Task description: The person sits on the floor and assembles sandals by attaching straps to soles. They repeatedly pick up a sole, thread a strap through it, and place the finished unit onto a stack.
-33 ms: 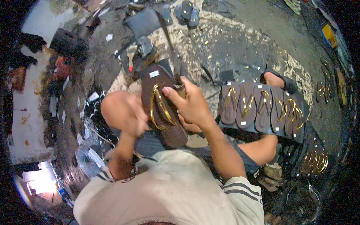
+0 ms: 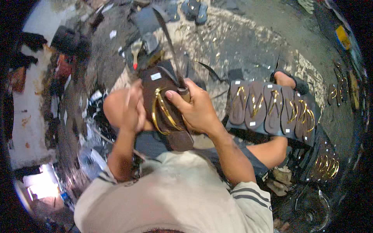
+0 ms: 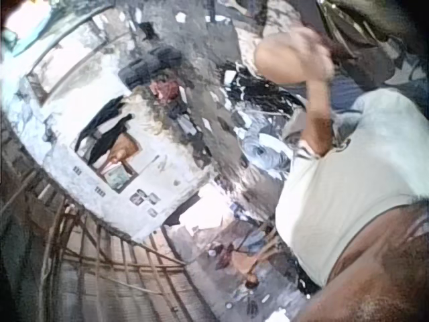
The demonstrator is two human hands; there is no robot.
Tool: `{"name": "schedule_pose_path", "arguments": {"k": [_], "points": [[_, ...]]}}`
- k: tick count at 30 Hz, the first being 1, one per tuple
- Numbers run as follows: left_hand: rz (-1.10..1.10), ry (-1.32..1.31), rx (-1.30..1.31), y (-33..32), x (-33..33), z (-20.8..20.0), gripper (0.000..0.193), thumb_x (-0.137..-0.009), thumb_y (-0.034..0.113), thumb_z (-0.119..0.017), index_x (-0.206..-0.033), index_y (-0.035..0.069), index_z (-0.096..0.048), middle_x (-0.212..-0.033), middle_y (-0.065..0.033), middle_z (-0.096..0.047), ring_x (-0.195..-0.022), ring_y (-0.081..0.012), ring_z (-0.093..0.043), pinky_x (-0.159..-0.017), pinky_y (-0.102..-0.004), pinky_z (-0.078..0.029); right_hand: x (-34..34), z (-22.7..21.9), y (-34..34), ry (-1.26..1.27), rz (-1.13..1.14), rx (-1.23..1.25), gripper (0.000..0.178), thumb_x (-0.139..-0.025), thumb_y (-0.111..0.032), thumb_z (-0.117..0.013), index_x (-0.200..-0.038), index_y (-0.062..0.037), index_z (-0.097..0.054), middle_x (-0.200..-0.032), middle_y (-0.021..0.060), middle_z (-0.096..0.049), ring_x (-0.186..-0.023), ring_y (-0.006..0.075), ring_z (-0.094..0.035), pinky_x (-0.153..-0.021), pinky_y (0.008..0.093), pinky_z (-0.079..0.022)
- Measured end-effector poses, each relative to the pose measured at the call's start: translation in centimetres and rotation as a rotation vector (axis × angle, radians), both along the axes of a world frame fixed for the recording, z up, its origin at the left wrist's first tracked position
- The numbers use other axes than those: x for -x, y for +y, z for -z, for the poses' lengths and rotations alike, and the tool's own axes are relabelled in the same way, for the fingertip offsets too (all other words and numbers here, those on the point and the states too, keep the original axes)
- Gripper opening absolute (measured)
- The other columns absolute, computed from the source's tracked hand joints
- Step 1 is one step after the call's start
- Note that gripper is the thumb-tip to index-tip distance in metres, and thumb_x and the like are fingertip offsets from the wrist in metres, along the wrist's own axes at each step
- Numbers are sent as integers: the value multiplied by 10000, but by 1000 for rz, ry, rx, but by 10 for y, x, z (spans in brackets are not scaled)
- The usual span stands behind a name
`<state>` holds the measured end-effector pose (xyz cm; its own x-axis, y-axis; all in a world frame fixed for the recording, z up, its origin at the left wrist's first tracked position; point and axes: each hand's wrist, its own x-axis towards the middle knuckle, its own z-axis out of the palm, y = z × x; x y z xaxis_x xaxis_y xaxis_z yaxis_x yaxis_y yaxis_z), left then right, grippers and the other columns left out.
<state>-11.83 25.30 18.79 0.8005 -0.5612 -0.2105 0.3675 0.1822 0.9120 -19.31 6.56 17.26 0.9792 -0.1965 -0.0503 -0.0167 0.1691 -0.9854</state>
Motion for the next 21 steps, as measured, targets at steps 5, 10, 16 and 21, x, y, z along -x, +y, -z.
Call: {"name": "schedule_pose_path", "arguments": {"k": [5,10,16,21], "points": [[-11,-11,-186,-1,1,-12,376,-964,393,-643,-997,19,-644,-897,-27,-675,-762,-92,-634,-680,-242,-528,39,-5,18,36,8,145,357,-905,-184,-704,-1174,13,-577,-930,169,-677,-797,213,-677,-678,340,-526],[-50,28,-278,16,10,-11,395,-986,412,-602,-1028,22,-640,-918,-14,-662,-783,-74,-608,-698,-230,-510,105,78,52,-29,66,593,411,-740,8,-721,-1123,-67,-593,-888,166,-621,-807,359,-657,-679,416,-526],[8,-161,-402,23,17,-15,380,-981,403,-616,-1071,35,-639,-936,15,-644,-830,-71,-582,-763,-248,-492,57,62,43,-67,90,721,314,-754,39,-678,-1041,-47,-584,-856,188,-600,-767,402,-620,-663,437,-497],[31,-143,-322,21,20,-26,284,-962,293,-669,-1040,20,-668,-927,15,-650,-848,-80,-578,-778,-257,-494,24,18,15,-156,-129,885,468,-723,-60,-737,-1136,-110,-522,-892,141,-567,-824,384,-616,-670,486,-500]]}}
